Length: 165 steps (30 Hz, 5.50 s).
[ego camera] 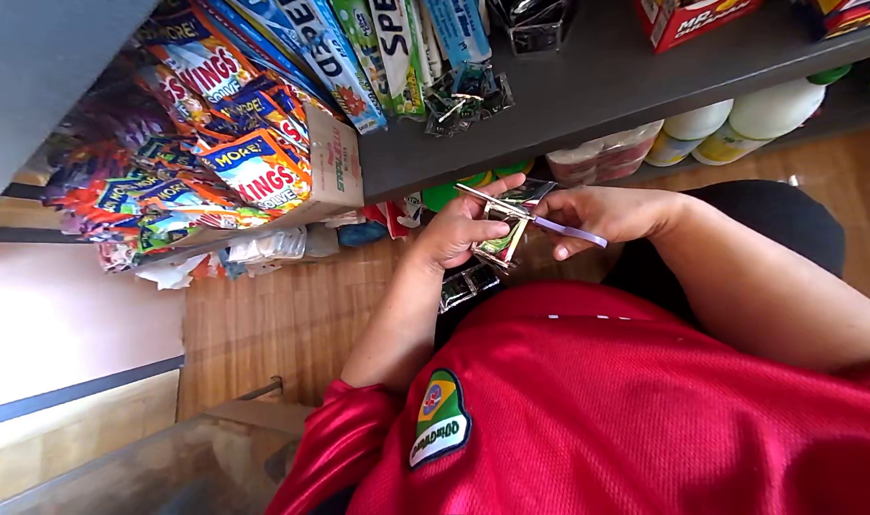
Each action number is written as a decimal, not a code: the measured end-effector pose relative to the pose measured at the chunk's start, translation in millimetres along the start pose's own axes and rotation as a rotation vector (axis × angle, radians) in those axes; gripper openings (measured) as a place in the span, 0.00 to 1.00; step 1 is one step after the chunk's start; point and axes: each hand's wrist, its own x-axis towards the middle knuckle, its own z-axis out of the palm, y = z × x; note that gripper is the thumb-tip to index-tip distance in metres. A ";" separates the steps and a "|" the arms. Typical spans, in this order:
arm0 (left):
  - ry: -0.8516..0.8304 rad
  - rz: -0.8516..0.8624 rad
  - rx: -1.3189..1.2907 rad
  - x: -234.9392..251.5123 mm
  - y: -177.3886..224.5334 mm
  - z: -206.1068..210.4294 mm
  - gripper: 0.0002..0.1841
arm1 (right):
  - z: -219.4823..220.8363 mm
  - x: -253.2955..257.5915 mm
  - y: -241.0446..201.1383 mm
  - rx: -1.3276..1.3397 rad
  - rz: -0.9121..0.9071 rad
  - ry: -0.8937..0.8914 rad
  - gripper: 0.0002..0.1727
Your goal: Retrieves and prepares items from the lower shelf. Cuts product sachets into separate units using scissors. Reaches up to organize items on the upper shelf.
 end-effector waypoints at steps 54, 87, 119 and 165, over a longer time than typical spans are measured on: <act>0.469 0.357 0.402 15.0 2.9 13.1 0.27 | -4.2 2.7 -5.9 0.205 -0.172 0.589 0.26; 0.362 0.216 0.523 -5.5 29.9 8.1 0.30 | -11.8 -12.5 -9.3 -0.004 0.014 0.042 0.21; 0.223 0.121 0.081 -3.3 18.6 -5.8 0.36 | -5.3 -9.1 -5.1 0.063 -0.018 0.023 0.21; 0.332 0.204 0.166 1.5 15.9 -34.3 0.35 | -3.6 3.4 3.7 0.090 -0.032 0.108 0.22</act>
